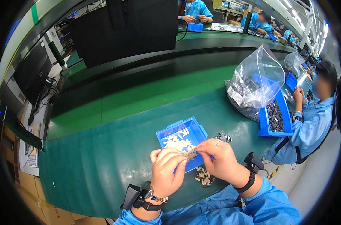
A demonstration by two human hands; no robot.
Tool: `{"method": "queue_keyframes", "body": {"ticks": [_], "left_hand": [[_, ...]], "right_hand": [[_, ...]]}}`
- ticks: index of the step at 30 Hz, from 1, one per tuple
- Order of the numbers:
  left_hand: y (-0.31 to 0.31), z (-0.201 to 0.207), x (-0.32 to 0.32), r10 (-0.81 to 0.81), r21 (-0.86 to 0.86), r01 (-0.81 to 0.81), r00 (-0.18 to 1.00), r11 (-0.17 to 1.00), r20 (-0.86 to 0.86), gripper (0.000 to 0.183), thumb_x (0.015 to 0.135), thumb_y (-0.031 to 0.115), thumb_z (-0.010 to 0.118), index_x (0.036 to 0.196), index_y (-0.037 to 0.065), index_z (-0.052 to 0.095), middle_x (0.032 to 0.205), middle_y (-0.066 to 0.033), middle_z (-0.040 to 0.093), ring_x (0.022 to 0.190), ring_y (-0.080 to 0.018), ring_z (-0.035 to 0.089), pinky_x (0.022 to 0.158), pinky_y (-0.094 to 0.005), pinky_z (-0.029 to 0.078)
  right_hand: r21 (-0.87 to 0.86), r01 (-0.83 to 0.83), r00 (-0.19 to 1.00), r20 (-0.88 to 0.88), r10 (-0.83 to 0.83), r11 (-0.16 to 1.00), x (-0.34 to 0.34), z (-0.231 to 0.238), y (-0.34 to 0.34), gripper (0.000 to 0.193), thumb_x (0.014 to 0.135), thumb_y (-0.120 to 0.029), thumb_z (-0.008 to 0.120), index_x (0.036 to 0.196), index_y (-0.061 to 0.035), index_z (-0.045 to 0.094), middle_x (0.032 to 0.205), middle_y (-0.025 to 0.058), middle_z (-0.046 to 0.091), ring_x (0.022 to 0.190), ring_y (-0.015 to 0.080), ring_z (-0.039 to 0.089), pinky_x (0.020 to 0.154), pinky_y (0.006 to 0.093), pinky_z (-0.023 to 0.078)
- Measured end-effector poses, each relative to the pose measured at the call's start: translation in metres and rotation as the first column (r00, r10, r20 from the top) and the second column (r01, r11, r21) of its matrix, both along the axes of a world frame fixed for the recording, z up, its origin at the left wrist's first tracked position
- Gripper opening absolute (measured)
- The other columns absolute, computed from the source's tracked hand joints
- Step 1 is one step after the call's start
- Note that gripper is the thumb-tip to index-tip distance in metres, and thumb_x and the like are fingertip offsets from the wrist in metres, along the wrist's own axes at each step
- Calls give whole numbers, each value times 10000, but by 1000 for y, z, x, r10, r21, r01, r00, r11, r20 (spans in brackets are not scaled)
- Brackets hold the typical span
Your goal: Assembling small plastic gaskets and metal clips at a factory workbench.
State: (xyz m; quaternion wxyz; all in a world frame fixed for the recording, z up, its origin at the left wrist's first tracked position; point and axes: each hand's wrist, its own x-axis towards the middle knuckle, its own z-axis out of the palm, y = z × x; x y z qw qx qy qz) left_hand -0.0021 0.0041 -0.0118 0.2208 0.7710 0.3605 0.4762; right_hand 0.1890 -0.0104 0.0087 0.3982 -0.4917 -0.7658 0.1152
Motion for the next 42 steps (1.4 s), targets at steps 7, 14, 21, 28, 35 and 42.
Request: {"method": "queue_keyframes", "body": {"ticks": [7,14,21,28,35,42], "left_hand": [[0,-2,-1,-6,-24,5,999,1000,-33,22,855,77,667,850,72,647,854,-31,669,913,-218,620,892,-380,315],[-1,-3,1,-30,-90,26,998,996,-50,32,868,90,663,847,93,639,870,-15,670,934,-197,613,896,-370,303],[-4,-4,3,130,-48,-128,991,991,23,72,812,88,731,845,88,667,827,-10,685,890,-188,631,889,-353,323],[-4,1,3,100,-13,-100,995,995,-16,32,801,73,736,828,80,720,830,-9,708,895,-190,631,896,-361,320],[-4,1,2,93,1,-93,993,996,-76,18,818,80,717,829,94,716,832,2,707,895,-189,626,941,-404,268],[-3,-4,3,92,-14,-94,990,995,-108,48,846,80,674,807,105,686,836,8,695,910,-194,622,950,-432,239]], "right_hand": [[-294,-245,911,-396,115,924,-5,7,-2,119,848,15,650,960,30,687,922,144,722,834,244,710,758,317,558],[-365,-278,913,-389,125,888,-4,13,-2,78,869,-7,657,924,42,683,877,145,714,805,199,696,736,297,547],[-391,-274,900,-426,92,879,-10,6,-4,93,886,-11,643,951,45,680,852,139,696,781,184,672,708,295,533],[-368,-290,882,-460,98,883,-13,2,-5,98,910,4,598,964,46,668,875,144,689,802,215,680,718,309,535],[-342,-252,928,-350,126,905,-13,5,-6,91,898,16,589,954,28,660,870,165,680,801,311,674,723,356,538],[-338,-228,949,-288,130,913,-12,5,-6,98,875,12,606,954,4,665,858,157,678,810,327,661,725,380,533]]}}
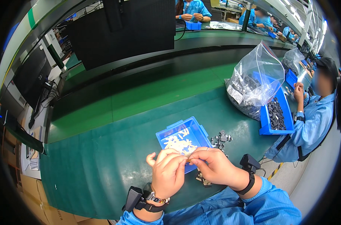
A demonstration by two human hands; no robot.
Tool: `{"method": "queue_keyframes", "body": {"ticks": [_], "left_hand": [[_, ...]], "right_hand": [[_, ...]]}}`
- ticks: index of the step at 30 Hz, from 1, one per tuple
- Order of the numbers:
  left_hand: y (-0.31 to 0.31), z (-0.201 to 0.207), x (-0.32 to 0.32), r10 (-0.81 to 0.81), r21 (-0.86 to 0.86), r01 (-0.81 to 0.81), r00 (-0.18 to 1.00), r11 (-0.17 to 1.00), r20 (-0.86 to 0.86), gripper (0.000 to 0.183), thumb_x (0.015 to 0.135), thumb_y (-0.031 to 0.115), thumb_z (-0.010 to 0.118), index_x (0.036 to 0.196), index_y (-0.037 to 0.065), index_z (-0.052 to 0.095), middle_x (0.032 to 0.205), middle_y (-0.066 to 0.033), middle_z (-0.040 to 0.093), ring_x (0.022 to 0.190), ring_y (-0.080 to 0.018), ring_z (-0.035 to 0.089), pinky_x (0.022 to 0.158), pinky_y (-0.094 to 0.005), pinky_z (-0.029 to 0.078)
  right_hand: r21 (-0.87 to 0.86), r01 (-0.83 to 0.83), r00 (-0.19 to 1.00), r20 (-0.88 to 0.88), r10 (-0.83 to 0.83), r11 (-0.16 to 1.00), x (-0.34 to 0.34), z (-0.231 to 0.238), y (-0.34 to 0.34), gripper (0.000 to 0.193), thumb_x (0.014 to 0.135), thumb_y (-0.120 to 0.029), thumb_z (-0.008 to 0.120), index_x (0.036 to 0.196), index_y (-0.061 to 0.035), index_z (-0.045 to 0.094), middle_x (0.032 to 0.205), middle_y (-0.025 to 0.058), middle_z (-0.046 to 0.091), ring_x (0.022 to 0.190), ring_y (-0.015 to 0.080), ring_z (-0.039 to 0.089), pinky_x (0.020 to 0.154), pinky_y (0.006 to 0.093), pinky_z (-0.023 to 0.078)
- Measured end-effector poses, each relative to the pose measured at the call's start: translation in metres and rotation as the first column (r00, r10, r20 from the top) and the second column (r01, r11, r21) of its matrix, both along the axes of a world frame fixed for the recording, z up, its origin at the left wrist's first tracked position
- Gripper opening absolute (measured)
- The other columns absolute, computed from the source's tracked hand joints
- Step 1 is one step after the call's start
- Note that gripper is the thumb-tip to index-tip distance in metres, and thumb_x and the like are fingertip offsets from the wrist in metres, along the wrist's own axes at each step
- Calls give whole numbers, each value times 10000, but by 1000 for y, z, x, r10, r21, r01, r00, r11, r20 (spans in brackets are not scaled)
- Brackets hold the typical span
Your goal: Assembling small plastic gaskets and metal clips at a factory workbench.
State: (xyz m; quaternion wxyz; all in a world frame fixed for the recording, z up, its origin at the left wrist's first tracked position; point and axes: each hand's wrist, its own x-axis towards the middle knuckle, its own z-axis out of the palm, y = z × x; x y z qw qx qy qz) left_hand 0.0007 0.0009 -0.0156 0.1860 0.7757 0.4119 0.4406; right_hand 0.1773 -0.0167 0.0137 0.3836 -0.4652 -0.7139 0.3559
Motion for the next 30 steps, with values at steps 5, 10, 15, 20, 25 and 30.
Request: {"method": "queue_keyframes", "body": {"ticks": [5,10,15,20,25,30], "left_hand": [[1,0,0,84,-35,-84,996,996,-8,66,828,68,676,791,121,691,814,13,687,907,-189,621,953,-438,241],[0,1,3,184,36,-182,982,983,-53,65,775,74,718,771,138,707,793,20,681,908,-183,621,956,-445,240],[-3,2,1,179,17,-178,982,984,-64,123,712,60,735,804,142,737,811,31,697,913,-183,622,968,-449,230],[-5,6,0,74,25,-74,997,997,2,193,701,12,698,844,131,750,845,32,711,931,-197,622,965,-424,245],[-4,6,0,-50,26,48,996,999,78,272,705,-28,673,934,96,751,897,3,724,946,-218,624,935,-399,287],[-3,7,-3,-66,29,63,991,998,118,261,716,-25,674,942,84,746,907,-7,725,952,-223,625,913,-383,315]], "right_hand": [[18,79,996,42,-80,997,6,4,-1,78,860,6,629,918,-1,679,832,151,685,757,326,669,693,375,537],[148,171,985,-45,-166,974,8,-1,-3,86,804,29,677,886,11,694,814,151,690,721,298,684,657,353,541],[266,205,979,-57,-197,942,5,-5,-6,113,755,35,715,864,10,697,803,141,692,711,276,686,641,344,541],[437,159,980,41,-196,885,3,-6,-4,144,708,46,737,833,-9,693,805,107,696,692,231,672,607,309,525],[520,103,964,157,-213,848,-3,-4,-9,171,718,9,754,880,-21,707,826,79,684,719,241,664,611,319,527],[430,147,986,12,-168,891,-3,-4,-7,186,762,16,740,941,-19,709,845,90,683,733,236,665,650,315,530]]}}
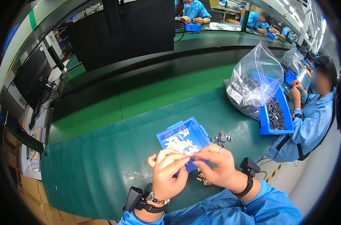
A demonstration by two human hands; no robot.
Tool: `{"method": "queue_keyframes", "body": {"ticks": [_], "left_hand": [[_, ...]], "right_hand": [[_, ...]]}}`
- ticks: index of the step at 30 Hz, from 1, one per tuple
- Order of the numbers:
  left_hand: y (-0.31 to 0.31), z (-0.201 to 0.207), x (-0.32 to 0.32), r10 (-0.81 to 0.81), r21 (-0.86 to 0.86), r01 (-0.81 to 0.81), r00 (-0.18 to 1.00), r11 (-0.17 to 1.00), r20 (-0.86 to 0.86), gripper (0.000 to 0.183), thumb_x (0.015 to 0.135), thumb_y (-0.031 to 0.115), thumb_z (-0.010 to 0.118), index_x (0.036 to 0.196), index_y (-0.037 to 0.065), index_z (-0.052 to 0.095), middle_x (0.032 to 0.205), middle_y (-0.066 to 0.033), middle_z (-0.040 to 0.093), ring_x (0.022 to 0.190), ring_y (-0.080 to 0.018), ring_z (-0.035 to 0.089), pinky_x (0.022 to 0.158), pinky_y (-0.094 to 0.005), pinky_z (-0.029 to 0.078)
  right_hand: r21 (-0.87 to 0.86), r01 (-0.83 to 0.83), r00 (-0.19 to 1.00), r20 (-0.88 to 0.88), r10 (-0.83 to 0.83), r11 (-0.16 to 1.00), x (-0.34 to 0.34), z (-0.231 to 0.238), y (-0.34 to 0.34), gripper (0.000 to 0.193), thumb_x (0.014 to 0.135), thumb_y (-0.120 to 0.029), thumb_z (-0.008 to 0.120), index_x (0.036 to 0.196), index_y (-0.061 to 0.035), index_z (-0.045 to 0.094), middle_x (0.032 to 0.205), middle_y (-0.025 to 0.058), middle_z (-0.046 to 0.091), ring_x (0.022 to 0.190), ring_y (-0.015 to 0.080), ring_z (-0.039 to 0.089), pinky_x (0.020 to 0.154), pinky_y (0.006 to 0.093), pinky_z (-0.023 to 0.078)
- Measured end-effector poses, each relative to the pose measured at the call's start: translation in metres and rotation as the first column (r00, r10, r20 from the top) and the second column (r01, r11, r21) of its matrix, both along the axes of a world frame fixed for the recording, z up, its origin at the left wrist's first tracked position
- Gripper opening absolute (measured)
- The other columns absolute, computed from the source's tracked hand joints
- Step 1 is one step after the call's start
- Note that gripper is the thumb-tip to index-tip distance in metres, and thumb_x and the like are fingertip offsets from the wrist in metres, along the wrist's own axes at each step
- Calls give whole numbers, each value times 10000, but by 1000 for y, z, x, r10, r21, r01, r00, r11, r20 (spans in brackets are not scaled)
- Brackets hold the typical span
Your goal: Assembling small plastic gaskets and metal clips at a factory workbench.
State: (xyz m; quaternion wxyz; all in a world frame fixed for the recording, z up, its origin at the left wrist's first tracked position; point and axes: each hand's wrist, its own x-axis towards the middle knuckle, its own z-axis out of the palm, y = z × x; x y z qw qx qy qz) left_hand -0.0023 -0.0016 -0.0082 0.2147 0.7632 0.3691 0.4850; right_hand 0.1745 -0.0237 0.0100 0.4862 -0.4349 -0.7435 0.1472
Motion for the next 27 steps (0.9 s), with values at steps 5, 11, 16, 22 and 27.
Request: {"method": "queue_keyframes", "body": {"ticks": [5,11,16,22,27], "left_hand": [[-2,1,0,-46,-19,46,999,999,-4,235,733,-30,659,922,80,746,902,-10,725,957,-226,626,908,-378,325],[-2,4,2,-25,-22,25,1000,999,-17,219,750,-37,639,909,75,740,884,-17,725,958,-228,622,922,-369,336],[-1,1,-3,162,-60,-160,987,985,24,202,761,-61,617,885,59,722,870,-25,724,951,-227,613,927,-365,343],[-4,5,1,130,-57,-129,992,990,3,191,744,-46,624,865,64,724,859,-26,715,944,-228,612,925,-366,335],[-3,3,3,127,-61,-128,992,990,-8,194,738,-43,621,860,65,725,858,-27,714,945,-224,615,925,-367,335]], "right_hand": [[-180,-118,980,-177,86,977,6,0,0,136,809,32,713,940,5,690,875,129,681,777,232,671,696,313,532],[-220,-40,986,-166,3,975,10,0,-10,101,804,51,703,886,2,669,863,123,674,771,237,659,693,312,523],[-84,309,949,-37,-313,947,59,-12,-4,277,783,69,674,1045,-10,638,909,115,678,797,246,661,723,327,509],[-190,440,860,370,-351,878,114,-27,-11,666,739,61,716,1359,-33,491,1026,129,687,975,315,650,845,390,520],[-212,396,882,358,-306,893,123,-46,-6,653,738,50,728,1345,-41,502,1027,130,687,924,298,664,814,381,529]]}}
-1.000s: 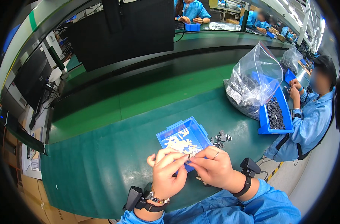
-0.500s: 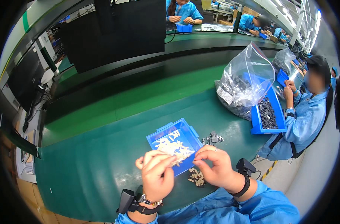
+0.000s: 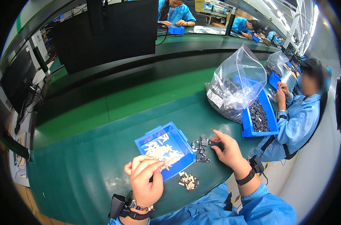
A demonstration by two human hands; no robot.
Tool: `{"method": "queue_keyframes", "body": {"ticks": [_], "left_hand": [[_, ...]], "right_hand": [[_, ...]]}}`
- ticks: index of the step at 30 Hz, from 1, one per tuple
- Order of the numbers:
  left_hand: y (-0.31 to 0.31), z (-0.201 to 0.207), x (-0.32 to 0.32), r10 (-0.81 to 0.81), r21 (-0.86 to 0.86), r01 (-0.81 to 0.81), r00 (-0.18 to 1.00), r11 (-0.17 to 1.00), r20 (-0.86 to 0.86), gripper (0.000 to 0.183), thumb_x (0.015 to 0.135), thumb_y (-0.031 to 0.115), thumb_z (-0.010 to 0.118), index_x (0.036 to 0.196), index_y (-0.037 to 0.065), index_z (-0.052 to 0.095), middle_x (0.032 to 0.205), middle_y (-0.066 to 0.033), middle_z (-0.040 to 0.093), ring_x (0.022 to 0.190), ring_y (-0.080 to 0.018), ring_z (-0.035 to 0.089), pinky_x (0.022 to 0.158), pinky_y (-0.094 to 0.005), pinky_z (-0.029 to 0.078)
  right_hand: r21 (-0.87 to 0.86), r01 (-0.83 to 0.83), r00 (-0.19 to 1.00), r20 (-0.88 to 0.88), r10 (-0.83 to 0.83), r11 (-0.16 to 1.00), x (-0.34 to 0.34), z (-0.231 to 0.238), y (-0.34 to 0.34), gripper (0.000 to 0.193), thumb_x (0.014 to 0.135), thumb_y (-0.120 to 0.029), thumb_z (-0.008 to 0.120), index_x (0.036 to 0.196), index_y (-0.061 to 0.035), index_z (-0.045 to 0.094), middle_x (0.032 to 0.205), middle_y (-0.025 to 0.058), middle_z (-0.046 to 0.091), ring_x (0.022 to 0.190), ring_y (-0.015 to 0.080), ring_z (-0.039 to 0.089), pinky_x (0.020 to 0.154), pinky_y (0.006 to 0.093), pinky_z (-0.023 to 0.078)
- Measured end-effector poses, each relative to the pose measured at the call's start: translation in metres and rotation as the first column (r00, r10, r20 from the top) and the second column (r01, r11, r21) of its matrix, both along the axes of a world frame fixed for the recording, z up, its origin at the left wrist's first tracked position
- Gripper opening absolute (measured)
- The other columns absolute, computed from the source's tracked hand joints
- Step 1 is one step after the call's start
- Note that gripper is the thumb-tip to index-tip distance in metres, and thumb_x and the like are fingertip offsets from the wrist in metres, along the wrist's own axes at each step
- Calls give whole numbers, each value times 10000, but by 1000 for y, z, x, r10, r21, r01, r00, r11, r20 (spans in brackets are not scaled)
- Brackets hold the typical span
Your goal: Assembling small plastic gaskets and metal clips at a factory workbench.
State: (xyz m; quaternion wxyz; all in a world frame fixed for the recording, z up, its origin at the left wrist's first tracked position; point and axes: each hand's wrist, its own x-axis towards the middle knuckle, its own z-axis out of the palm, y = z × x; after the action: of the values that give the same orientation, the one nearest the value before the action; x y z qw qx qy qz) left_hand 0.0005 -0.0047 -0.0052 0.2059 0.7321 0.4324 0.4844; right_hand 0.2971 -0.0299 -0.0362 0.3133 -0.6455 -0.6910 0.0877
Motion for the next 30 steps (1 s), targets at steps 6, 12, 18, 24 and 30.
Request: {"method": "queue_keyframes", "body": {"ticks": [6,12,18,24,30], "left_hand": [[0,-2,-1,1,-15,-1,1000,1000,-16,185,737,-39,632,859,65,725,856,-26,715,943,-219,618,923,-367,335],[1,1,-2,-160,56,162,987,985,-34,191,747,8,700,926,72,720,890,-25,725,943,-238,622,911,-375,347],[6,-12,1,-275,154,256,954,954,117,327,712,24,817,1020,37,709,901,-67,730,937,-275,650,846,-388,495],[3,-9,-3,-217,145,195,963,970,157,236,678,-26,829,885,9,721,843,-94,709,866,-269,660,760,-357,539],[4,-4,-1,-150,138,128,974,982,167,236,665,-32,829,867,7,713,812,-90,695,829,-262,654,742,-352,533]], "right_hand": [[48,41,932,-362,-21,998,-5,-13,1,607,799,39,715,1350,-43,474,966,105,667,854,206,664,767,323,538],[38,-366,-126,-992,-9,930,-63,26,-2,499,901,45,632,1349,-67,443,1000,69,611,850,144,592,775,278,492],[49,-552,-317,-936,-155,832,-112,33,-5,477,933,31,609,1361,-81,432,1036,57,617,904,108,573,764,226,453],[21,-510,-218,-970,-105,860,-127,31,-1,492,936,30,612,1373,-64,409,988,58,617,906,102,586,788,222,469],[63,-383,179,-974,141,922,-125,30,1,324,904,28,661,1208,-10,558,1011,71,632,935,117,609,831,258,507]]}}
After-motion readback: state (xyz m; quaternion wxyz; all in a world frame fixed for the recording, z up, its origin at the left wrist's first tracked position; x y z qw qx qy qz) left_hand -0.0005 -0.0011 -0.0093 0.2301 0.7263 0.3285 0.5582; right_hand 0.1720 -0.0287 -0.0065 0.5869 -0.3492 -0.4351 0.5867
